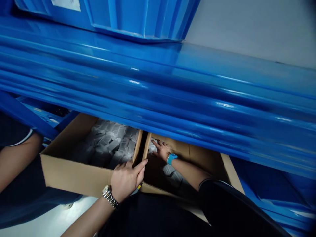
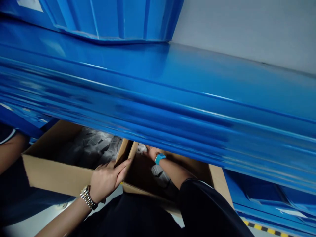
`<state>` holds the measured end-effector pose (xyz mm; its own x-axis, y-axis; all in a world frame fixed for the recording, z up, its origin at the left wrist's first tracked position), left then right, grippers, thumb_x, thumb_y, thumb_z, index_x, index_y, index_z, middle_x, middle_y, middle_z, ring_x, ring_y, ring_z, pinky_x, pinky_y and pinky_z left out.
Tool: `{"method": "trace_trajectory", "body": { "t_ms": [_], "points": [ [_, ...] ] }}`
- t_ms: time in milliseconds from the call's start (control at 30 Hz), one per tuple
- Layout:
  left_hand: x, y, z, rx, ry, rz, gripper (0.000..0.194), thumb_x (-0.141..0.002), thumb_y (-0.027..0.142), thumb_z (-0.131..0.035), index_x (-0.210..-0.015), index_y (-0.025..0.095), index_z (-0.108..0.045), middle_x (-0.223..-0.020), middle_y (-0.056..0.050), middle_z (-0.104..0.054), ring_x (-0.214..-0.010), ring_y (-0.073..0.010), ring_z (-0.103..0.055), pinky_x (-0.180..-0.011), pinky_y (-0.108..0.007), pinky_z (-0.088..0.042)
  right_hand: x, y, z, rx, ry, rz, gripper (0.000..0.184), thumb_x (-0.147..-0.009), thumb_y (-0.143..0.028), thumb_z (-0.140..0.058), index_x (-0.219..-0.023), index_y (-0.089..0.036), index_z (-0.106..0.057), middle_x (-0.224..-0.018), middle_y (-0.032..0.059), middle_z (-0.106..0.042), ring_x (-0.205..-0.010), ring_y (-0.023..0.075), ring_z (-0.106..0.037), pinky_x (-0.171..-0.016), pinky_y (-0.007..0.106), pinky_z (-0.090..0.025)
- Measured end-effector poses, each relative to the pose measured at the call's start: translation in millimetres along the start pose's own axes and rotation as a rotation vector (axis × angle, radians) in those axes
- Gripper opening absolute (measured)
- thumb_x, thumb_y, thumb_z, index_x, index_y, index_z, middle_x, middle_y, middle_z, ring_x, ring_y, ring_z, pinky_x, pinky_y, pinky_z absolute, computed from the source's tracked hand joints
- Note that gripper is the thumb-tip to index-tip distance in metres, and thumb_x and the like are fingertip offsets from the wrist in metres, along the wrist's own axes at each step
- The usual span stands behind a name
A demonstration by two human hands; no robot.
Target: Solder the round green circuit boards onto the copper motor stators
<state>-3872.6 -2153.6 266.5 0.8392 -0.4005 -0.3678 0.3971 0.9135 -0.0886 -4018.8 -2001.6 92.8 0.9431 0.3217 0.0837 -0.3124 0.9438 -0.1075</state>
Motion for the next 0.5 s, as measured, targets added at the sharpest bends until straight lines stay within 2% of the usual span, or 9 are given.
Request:
{"method": "trace_trajectory", "body": {
  "t_ms": [167, 267, 400, 500],
  "points": [
    [1.2, -0.5, -0.9, 0.005, -0.007, 0.007, 0.036, -0.086, 0.035, -0.042, -0.120, 0.042, -0.048, -0.061, -0.001, -0.053, -0.050, -0.0143, -0.054, -0.048, -0.025, -0.032, -2.5, -3.7, 2.8, -0.028, 0.013, -0.049, 0.071, -0.074, -0.044, -0.058, -0.136, -0.026, -0.029, -0.138, 0.0123, -0.034, -0.112, 0.0320, -0.043, -0.088, 0.042, -0.034],
    [1.0, -1.3, -1.0, -0.009, -0.002, 0.017, 0.034, -0.086, 0.034, -0.042, -0.118, 0.041, -0.051, -0.061, -0.001, -0.053, -0.050, -0.0140, -0.054, -0.048, -0.025, -0.033, -4.6, -6.3, 8.6, -0.067, 0.036, -0.087, 0.075, -0.072, -0.044, -0.060, -0.136, -0.020, -0.029, -0.134, 0.0150, -0.039, -0.109, 0.0333, -0.044, -0.086, 0.040, -0.034],
    [0.1, -0.9, 0.0, -0.017, 0.000, 0.008, 0.034, -0.086, 0.034, -0.041, -0.118, 0.040, -0.051, -0.062, -0.001, -0.053, -0.050, -0.0139, -0.054, -0.048, -0.025, -0.033, -3.8, -10.2, 19.9, -0.138, 0.069, -0.034, 0.077, -0.069, -0.036, -0.064, -0.136, -0.021, -0.030, -0.129, 0.0119, -0.046, -0.107, 0.0295, -0.047, -0.086, 0.037, -0.035],
    [0.3, -0.2, -0.1, -0.016, -0.001, -0.005, 0.036, -0.086, 0.035, -0.041, -0.121, 0.040, -0.048, -0.063, -0.001, -0.054, -0.051, -0.0138, -0.054, -0.048, -0.025, -0.033, -2.2, -4.1, 30.9, -0.194, 0.103, -0.002, 0.072, -0.065, -0.033, -0.069, -0.130, -0.022, -0.041, -0.126, 0.0099, -0.050, -0.105, 0.0258, -0.049, -0.086, 0.033, -0.037]
  ]
}}
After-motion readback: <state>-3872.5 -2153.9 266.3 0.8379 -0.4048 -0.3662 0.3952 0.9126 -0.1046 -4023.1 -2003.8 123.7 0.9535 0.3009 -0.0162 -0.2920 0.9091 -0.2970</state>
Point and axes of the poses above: each hand's wrist, its own x-axis away from the middle knuckle, its own z-axis out of the back of the hand, y = z × x, the point moved 10 cm from there along -x, towards the middle knuckle
